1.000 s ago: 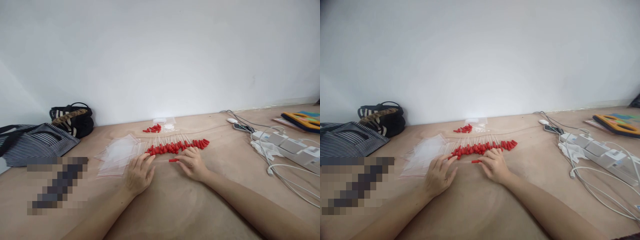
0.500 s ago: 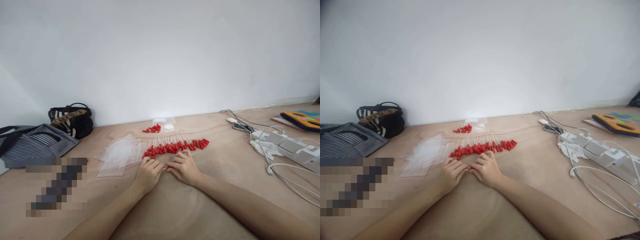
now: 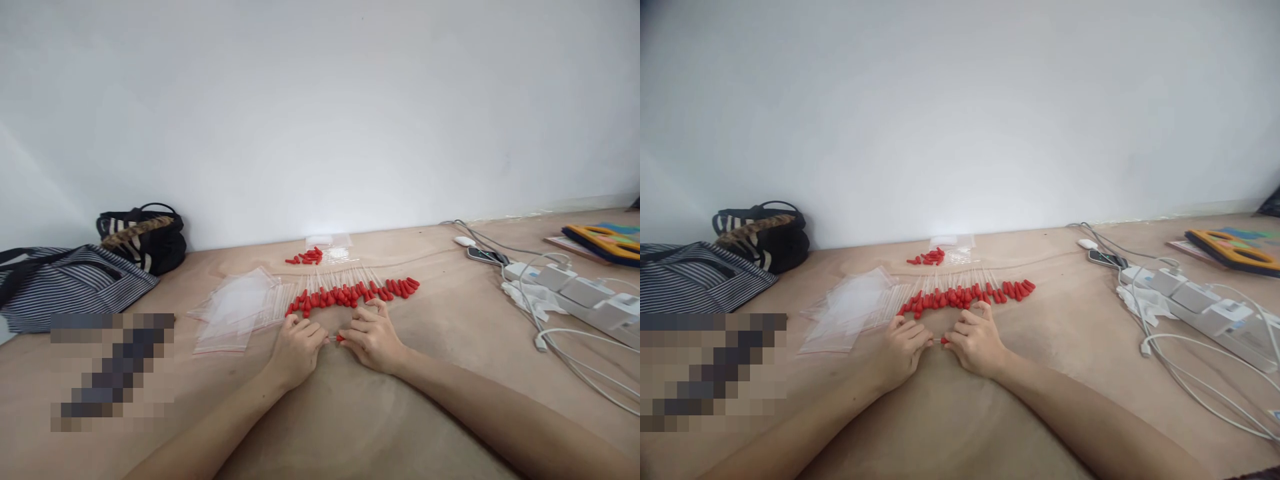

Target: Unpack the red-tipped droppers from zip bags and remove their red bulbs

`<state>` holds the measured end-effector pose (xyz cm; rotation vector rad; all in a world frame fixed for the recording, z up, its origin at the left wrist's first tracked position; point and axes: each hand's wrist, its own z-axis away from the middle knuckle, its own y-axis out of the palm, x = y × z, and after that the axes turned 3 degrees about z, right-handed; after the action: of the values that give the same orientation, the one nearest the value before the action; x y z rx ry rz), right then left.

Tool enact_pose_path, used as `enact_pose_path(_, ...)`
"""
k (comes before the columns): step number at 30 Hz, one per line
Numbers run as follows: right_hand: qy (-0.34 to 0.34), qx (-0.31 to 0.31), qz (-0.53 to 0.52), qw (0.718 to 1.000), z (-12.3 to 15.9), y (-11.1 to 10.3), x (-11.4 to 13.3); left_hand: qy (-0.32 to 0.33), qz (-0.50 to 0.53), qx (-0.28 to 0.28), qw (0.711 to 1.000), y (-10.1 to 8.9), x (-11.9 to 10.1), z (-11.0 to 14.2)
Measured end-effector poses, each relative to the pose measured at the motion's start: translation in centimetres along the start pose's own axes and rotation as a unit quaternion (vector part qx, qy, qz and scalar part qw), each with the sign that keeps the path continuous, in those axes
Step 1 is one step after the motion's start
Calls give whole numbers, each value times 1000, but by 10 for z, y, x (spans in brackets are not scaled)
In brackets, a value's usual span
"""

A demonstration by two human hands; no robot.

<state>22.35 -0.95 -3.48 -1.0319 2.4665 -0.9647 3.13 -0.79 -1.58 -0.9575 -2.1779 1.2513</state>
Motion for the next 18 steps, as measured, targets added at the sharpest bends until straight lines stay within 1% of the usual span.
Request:
enact_pose_path(5, -14, -21, 25, 999, 1, -1, 2, -8, -1, 3, 1000, 0, 0, 1)
enact_pose_path(10, -29, -50, 48, 997, 2, -1, 4, -10, 10, -8, 1000, 1, -1, 0)
enact_pose_path(14, -32, -54, 47, 997, 4, -3, 1, -24, 22, -10, 999, -1, 1, 5)
enact_pose_path(16, 2, -54, 40, 998, 5, -7, -4, -45, 25, -8, 999, -3, 4, 9)
enact_pose_path(18, 84, -65, 21, 994, 5, -11, -12, -73, 25, -9, 997, -6, 7, 13)
